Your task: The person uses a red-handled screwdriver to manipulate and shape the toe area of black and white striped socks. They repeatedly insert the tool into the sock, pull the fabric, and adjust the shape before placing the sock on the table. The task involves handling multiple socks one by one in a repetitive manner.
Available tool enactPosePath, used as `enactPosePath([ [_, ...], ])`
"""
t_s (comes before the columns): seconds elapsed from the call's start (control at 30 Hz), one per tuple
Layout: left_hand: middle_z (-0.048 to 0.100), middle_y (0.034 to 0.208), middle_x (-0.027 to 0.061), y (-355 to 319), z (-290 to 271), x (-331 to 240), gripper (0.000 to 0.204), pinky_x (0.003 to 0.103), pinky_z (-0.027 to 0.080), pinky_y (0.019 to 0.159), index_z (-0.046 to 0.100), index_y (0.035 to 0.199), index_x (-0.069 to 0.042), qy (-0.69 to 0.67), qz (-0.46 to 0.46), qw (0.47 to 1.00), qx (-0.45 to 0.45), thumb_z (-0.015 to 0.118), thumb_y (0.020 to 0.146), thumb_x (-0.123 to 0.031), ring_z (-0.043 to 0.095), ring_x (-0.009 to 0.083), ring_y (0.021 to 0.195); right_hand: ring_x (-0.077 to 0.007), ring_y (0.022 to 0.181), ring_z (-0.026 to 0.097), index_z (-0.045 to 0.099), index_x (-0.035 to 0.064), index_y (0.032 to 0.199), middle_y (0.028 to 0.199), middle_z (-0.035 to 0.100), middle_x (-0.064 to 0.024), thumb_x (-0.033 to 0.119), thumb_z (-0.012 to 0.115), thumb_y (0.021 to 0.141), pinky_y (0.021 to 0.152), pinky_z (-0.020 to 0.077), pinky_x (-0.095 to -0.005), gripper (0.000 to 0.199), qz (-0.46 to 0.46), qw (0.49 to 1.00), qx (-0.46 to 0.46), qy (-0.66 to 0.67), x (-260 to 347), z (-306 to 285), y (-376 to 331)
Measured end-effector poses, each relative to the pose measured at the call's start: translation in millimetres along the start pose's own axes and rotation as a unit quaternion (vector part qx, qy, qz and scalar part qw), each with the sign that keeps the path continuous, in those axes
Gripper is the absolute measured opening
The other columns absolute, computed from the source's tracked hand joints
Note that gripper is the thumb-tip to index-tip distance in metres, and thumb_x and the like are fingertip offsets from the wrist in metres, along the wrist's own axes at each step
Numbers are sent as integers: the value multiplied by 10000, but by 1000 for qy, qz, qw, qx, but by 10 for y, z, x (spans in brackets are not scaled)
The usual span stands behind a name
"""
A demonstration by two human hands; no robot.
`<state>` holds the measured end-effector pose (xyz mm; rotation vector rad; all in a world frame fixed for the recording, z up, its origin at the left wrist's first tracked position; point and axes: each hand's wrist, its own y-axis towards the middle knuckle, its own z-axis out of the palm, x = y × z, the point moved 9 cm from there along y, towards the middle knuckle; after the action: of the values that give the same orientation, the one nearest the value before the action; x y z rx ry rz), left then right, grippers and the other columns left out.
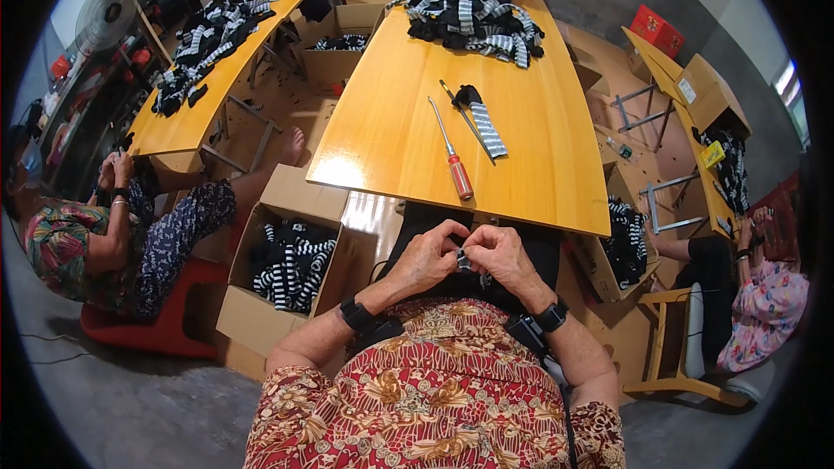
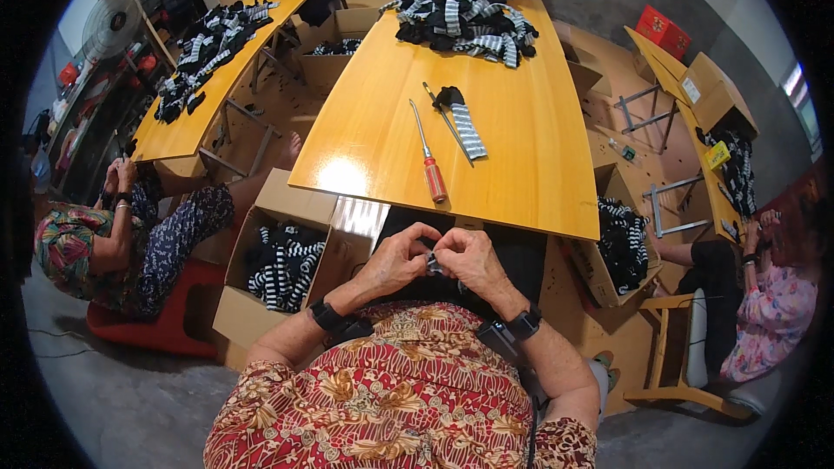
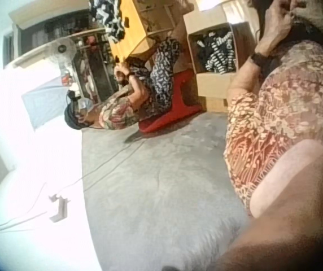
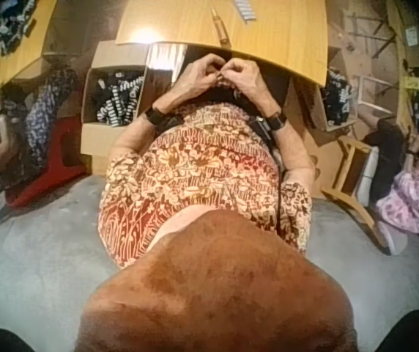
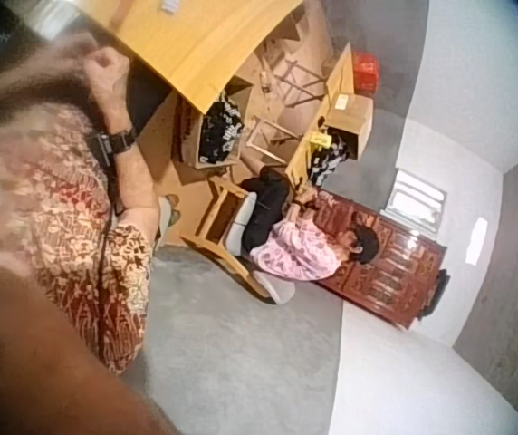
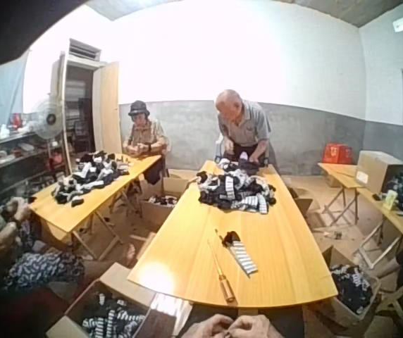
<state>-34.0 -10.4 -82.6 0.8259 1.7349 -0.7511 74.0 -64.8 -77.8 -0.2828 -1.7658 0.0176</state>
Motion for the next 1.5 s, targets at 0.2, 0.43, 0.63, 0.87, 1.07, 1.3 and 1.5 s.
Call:
enactPosePath([
  [0.2,670,886,89,45,-72,194,280,268,544,719,510,1159,10,-52,-10,999,-10,519,880,0,638,119,790,-64,598,579,637,2,835,691,629,-23,116,625,825,538,466,-206,115,17,1000,17,21,51,27,-41],
  [0.43,657,902,53,33,66,191,242,245,543,733,512,1162,-7,-176,-28,983,35,553,933,-74,623,87,826,-59,604,575,629,9,852,722,629,-13,112,634,839,548,471,-201,104,9,999,12,40,33,5,-15],
  [0.63,652,897,34,4,62,141,223,234,534,727,526,1153,-8,-172,-25,984,45,561,945,-81,604,67,837,-61,602,556,625,3,834,700,607,-11,119,624,839,542,456,-211,116,7,1000,3,26,46,-5,-25],
  [0.87,653,887,49,3,-19,68,229,233,501,691,551,1152,4,-54,13,998,19,554,924,-22,594,69,793,-68,593,582,633,3,846,693,623,-21,107,609,845,531,477,-219,106,4,1000,11,20,35,1,-13],
  [1.07,606,899,62,124,-102,56,207,244,545,655,516,1134,2,-153,28,987,-47,534,928,-11,616,108,782,-69,590,582,636,13,841,690,618,-11,100,595,850,530,474,-220,97,-14,1000,-10,25,150,-117,40],
  [1.3,632,821,39,174,-41,-53,245,218,550,647,514,1144,3,-199,1,979,-40,597,920,-48,642,94,747,-62,562,569,628,23,831,682,608,-6,281,665,889,494,452,-198,267,38,998,-29,40,49,-290,-11],
  [1.5,624,832,27,188,-41,-134,249,198,537,665,528,1132,1,-165,48,984,-44,620,903,-37,622,72,746,-58,554,563,617,27,817,669,599,-6,290,676,885,487,442,-196,278,33,999,-2,16,81,-226,-29],
])
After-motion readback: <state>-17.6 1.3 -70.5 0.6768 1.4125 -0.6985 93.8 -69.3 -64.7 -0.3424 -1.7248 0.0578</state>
